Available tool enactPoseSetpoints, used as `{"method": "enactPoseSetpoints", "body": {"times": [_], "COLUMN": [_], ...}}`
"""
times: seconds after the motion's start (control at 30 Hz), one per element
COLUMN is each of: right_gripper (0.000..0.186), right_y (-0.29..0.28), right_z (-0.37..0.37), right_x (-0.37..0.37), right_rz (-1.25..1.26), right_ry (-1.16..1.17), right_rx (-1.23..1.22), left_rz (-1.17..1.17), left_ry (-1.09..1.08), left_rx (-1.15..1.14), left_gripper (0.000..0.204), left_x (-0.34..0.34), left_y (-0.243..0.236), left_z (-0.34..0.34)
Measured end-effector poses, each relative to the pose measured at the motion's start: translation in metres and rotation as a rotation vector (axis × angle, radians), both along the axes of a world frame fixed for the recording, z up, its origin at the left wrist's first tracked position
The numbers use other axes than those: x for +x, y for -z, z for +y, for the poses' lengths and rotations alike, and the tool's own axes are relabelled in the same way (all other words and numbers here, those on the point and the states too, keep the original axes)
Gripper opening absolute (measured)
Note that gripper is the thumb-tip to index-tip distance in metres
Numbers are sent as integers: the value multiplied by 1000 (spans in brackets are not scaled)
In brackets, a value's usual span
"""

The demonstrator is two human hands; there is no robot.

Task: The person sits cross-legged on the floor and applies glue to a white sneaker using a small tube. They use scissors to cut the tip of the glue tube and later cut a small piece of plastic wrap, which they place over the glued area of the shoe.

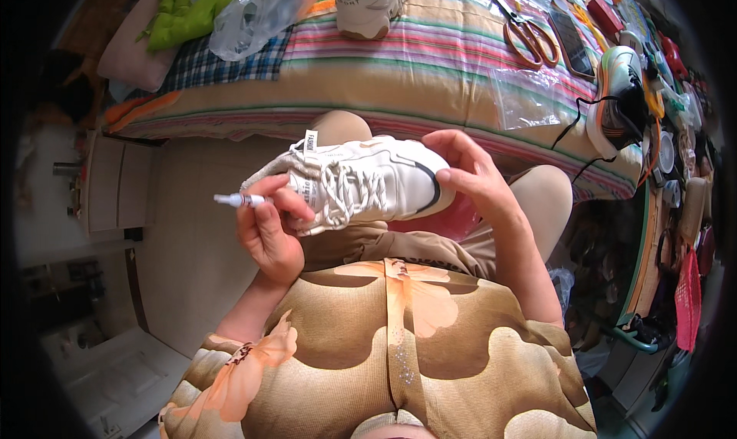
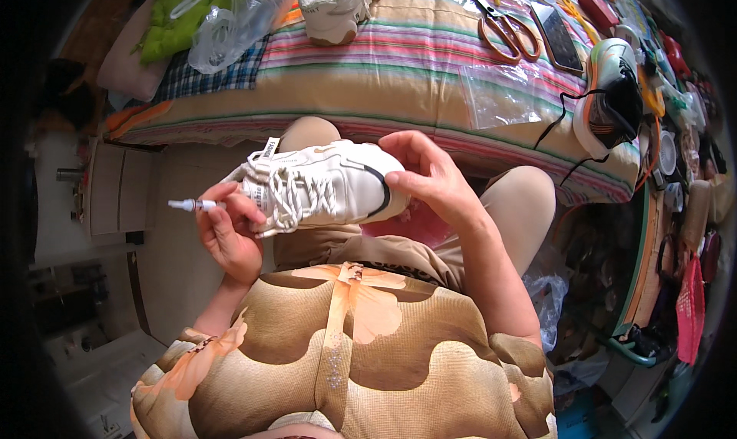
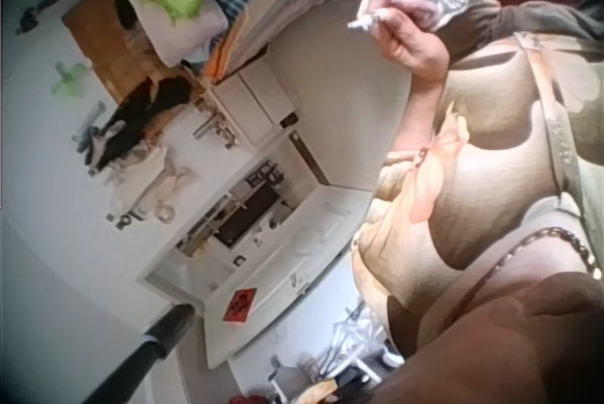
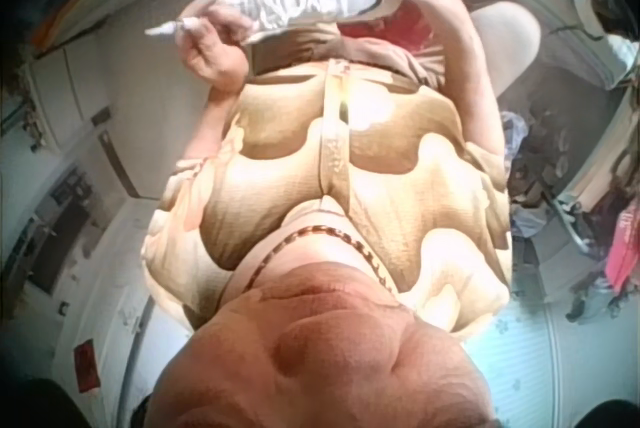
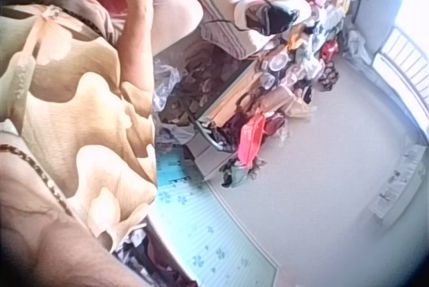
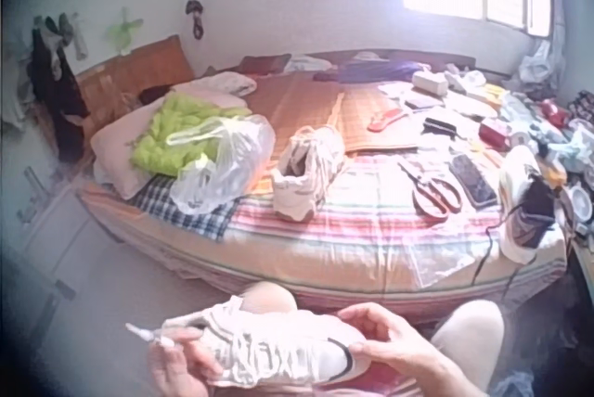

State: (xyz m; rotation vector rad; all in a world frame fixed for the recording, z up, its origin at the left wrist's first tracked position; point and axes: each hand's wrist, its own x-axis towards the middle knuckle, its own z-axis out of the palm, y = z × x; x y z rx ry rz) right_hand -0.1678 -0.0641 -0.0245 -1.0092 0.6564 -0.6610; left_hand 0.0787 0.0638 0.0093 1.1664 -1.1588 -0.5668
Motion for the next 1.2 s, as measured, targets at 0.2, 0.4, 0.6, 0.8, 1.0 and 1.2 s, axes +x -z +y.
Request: {"method": "enactPoseSetpoints", "body": {"times": [0.2, 0.4, 0.6, 0.8, 1.0, 1.2], "right_gripper": [51, 48, 37, 26, 25, 25], "right_y": [2, 10, 1, -1, -19, -5], "right_z": [13, 23, 30, 17, 7, 6], "right_x": [3, 18, 32, 41, 63, 68], "right_rz": [179, 247, 461, 430, 554, 567], "right_ry": [-92, -102, -55, -61, -158, -86], "right_rx": [45, -161, -315, -352, -255, -398], "left_rz": [-220, -217, -211, -196, -230, -242], "left_ry": [147, 219, 298, 282, 296, 285], "left_rx": [-344, -435, -427, -373, -363, -354], "left_gripper": [37, 35, 33, 33, 31, 30], "left_x": [6, 9, 13, 16, 19, 20], "left_y": [21, 26, 29, 27, 25, 24], "left_z": [0, 1, 5, 13, 12, 14]}}
